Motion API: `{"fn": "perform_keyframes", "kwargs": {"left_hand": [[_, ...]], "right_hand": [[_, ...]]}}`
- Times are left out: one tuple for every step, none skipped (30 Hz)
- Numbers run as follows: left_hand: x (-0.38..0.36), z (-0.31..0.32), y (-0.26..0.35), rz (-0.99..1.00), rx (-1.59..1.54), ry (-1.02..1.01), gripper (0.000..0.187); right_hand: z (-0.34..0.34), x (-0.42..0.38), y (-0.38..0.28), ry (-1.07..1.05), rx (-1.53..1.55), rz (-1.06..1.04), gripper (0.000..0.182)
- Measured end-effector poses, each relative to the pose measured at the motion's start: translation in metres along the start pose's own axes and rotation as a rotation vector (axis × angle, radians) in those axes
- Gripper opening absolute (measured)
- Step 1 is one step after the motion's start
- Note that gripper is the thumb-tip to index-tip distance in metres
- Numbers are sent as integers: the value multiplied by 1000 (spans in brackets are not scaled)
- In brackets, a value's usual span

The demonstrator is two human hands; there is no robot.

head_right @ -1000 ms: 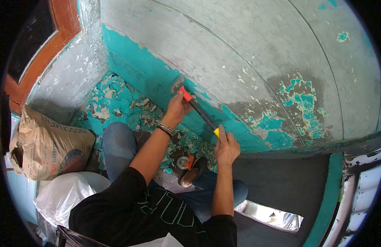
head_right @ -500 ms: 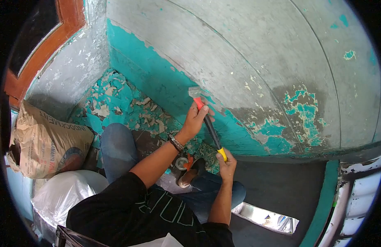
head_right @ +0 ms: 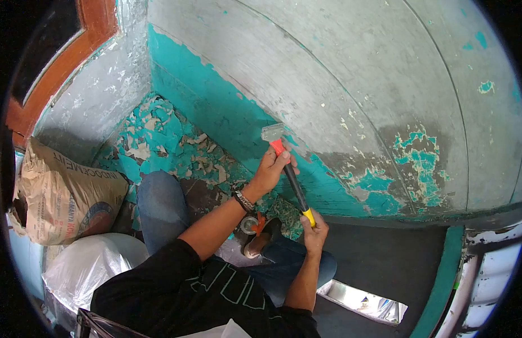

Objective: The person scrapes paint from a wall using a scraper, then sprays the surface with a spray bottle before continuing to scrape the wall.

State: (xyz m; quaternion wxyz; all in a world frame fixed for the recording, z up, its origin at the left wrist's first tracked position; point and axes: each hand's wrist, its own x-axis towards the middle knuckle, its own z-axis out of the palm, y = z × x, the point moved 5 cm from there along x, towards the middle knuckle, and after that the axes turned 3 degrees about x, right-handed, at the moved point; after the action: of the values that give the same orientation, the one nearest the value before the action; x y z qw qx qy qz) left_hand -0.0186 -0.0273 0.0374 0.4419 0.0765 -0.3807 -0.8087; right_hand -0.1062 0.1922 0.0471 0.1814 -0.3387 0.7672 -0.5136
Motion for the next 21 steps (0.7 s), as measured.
{"fn": "perform_keyframes", "kwargs": {"left_hand": [[-1, 1, 0, -11, -38, 10, 20], [-1, 0, 1, -15, -39, 11, 20], [0, -1, 2, -25, -25, 7, 19], [2, -3, 3, -34, -10, 3, 18], [4, -6, 2, -38, -9, 3, 18], [7, -9, 2, -11, 49, -13, 18], [9, -10, 2, 16, 107, -33, 18], [12, -12, 1, 12, 108, -41, 18], [14, -13, 0, 1, 142, -53, 18], [15, -14, 0, -6, 177, -60, 18], [17, -14, -1, -1, 178, -57, 18], [16, -15, -3, 2, 165, -38, 20], [15, -15, -5, 2, 152, -22, 22], [15, -13, -8, -1, 155, -24, 22], [15, -10, -7, -45, 134, -9, 26], [14, -9, -8, -90, 114, 9, 31], [13, -9, -11, -91, 122, 7, 31], [10, -8, -14, -69, 250, -16, 39], [8, -8, -17, -43, 375, -38, 48], [5, -10, -20, -33, 378, -36, 48], [1, -13, -24, -121, 365, -20, 56]], "right_hand": [[-1, 0, 1, -1, 14, 11, 32], [-1, 1, 5, 0, 13, 14, 32], [0, 4, 9, -10, 27, 5, 32], [0, 8, 12, -21, 41, -5, 32], [-1, 12, 15, -20, 42, -2, 32], [1, 18, 16, -43, 31, 36, 33], [3, 22, 17, -62, 22, 73, 34], [5, 27, 17, -54, 25, 74, 34], [9, 33, 19, -68, 6, 101, 33], [12, 38, 22, -89, -14, 125, 32], [12, 43, 27, -93, -14, 120, 32], [14, 47, 30, -117, -67, 118, 33], [14, 49, 33, -137, -118, 118, 34], [11, 52, 36, -135, -114, 121, 34], [11, 56, 31, -113, -137, 83, 34], [10, 58, 28, -92, -159, 46, 36], [7, 60, 31, -92, -150, 47, 36], [4, 63, 31, -99, -145, -17, 36], [4, 66, 32, -107, -142, -84, 37], [6, 70, 37, -110, -140, -93, 37], [10, 73, 39, -117, -144, -86, 36]]}}
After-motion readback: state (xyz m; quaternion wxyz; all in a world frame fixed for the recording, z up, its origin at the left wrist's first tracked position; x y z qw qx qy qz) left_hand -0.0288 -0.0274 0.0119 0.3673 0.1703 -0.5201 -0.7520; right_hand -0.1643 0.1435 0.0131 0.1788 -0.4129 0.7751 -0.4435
